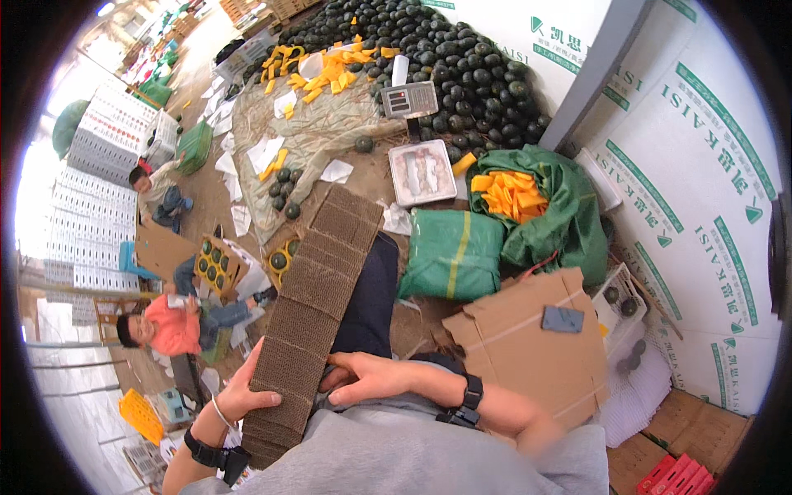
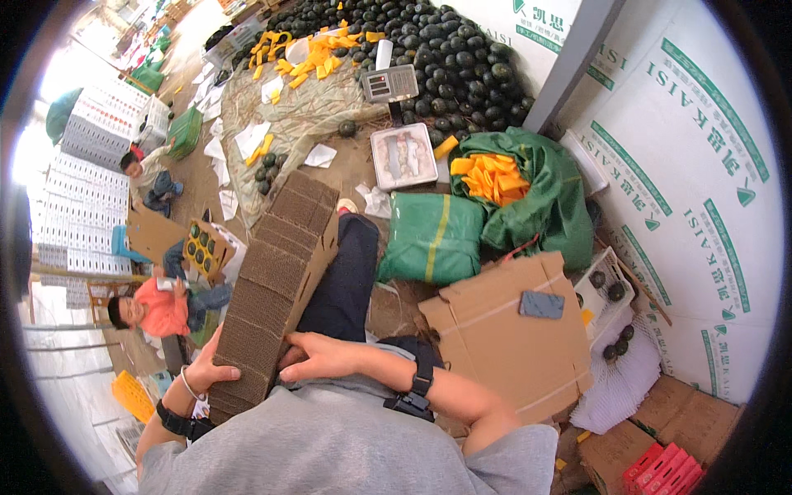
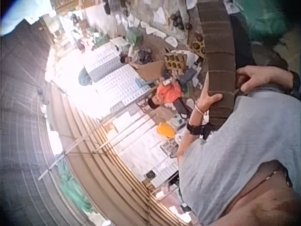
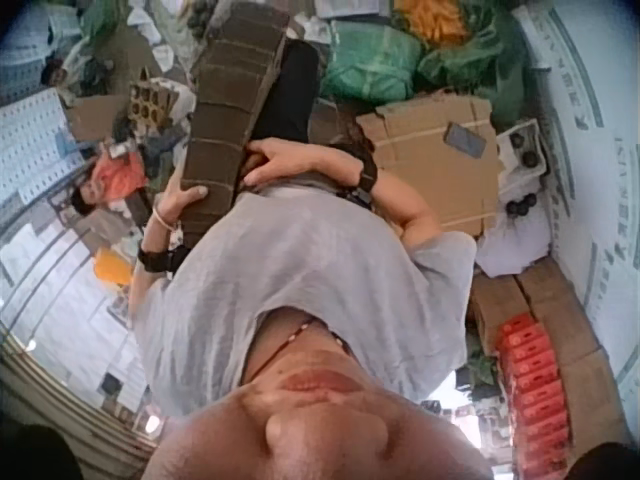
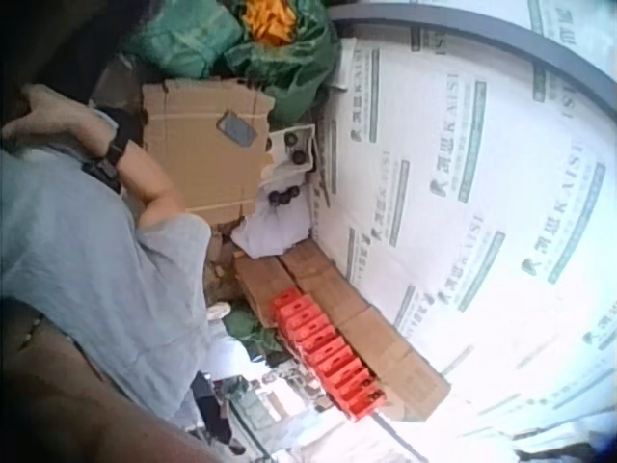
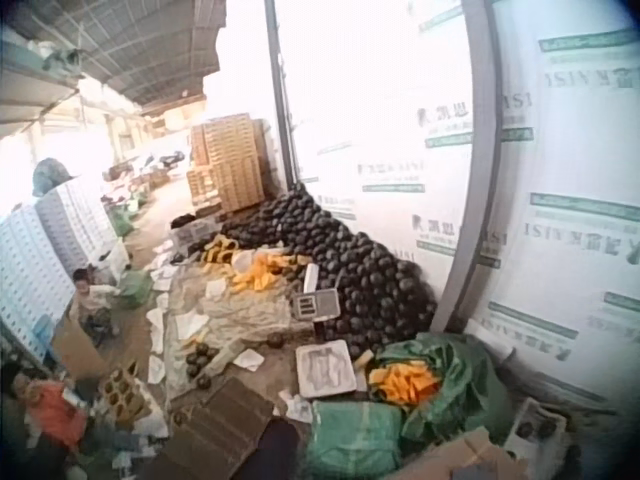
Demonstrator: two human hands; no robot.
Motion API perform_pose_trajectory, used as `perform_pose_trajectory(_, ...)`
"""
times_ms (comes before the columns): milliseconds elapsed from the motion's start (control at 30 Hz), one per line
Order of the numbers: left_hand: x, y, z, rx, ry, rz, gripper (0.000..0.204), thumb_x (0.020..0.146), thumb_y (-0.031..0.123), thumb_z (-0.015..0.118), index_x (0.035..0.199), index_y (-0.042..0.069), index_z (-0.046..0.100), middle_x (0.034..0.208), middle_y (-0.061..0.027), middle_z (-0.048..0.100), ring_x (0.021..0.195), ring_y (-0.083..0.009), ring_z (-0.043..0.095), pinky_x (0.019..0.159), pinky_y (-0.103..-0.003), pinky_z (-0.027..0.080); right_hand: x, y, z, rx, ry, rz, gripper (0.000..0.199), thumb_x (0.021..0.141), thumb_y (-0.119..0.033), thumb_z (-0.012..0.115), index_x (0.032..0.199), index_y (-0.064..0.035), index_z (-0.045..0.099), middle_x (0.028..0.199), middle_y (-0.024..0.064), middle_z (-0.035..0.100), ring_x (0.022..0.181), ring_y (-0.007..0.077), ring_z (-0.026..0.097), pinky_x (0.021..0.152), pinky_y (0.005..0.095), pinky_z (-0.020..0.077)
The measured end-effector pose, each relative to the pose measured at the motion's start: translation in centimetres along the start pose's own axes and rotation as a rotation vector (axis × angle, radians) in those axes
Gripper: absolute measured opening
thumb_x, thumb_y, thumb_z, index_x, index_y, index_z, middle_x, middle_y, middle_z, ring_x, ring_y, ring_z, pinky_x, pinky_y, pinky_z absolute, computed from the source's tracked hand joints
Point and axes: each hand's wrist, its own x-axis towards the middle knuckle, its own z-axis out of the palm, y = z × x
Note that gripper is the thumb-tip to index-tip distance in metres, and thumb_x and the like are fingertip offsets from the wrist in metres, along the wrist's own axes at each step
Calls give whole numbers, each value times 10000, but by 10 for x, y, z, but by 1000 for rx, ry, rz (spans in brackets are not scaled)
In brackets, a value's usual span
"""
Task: Assembling cardboard shipping boxes for fruit packaging.
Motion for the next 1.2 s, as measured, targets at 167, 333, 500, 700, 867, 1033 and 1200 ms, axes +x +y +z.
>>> perform_pose_trajectory(167,116,56,-90,-43,-53,-61,1042,628,122,769,1436,66,114,1394,-86,316,1273,-199,313,1050,-327,233,84,-16,-104,140,120,62,800,812,-340,647,1369,26,204,1140,193,541,1043,209,532,881,311,438)
perform_pose_trajectory(333,182,120,-163,-142,-24,-137,1065,602,127,770,1433,64,107,1364,-106,347,1232,-231,375,1026,-357,291,156,-71,-169,114,253,-22,781,782,-435,656,1278,61,313,1004,138,578,895,172,560,775,299,472)
perform_pose_trajectory(500,222,168,-196,-125,-48,-116,1073,593,139,777,1431,58,113,1372,-117,339,1246,-234,362,1029,-353,285,192,-90,-250,962,405,114,432,875,-264,498,1185,34,455,1057,156,567,964,244,574,800,378,500)
perform_pose_trajectory(700,267,206,-205,116,-193,-101,1098,586,171,797,1417,-10,102,1402,-129,310,1282,-201,310,1040,-317,252,225,-101,-292,1214,671,181,635,881,-554,327,1265,-60,437,1294,156,436,1143,330,447,862,543,398)
perform_pose_trajectory(867,279,235,-206,296,-226,-31,1094,599,217,793,1396,-67,100,1390,-194,306,1293,-229,286,1045,-314,237,219,-136,-304,1186,769,133,683,853,-595,377,1262,-54,463,1286,136,472,1151,303,454,890,519,390)
perform_pose_trajectory(1033,299,277,-174,897,-186,123,1047,573,266,786,1375,-55,194,1242,-264,424,1186,-367,427,984,-359,349,172,-161,-330,1130,865,91,576,868,-501,464,1229,-53,495,1253,133,503,1113,254,490,898,438,417)
perform_pose_trajectory(1200,353,301,-114,1138,-101,282,932,561,341,772,1303,-41,355,885,-199,448,798,-348,507,699,-397,431,106,-159,-380,1029,910,86,564,878,-478,461,1250,-56,471,1279,134,471,1141,258,459,920,434,393)
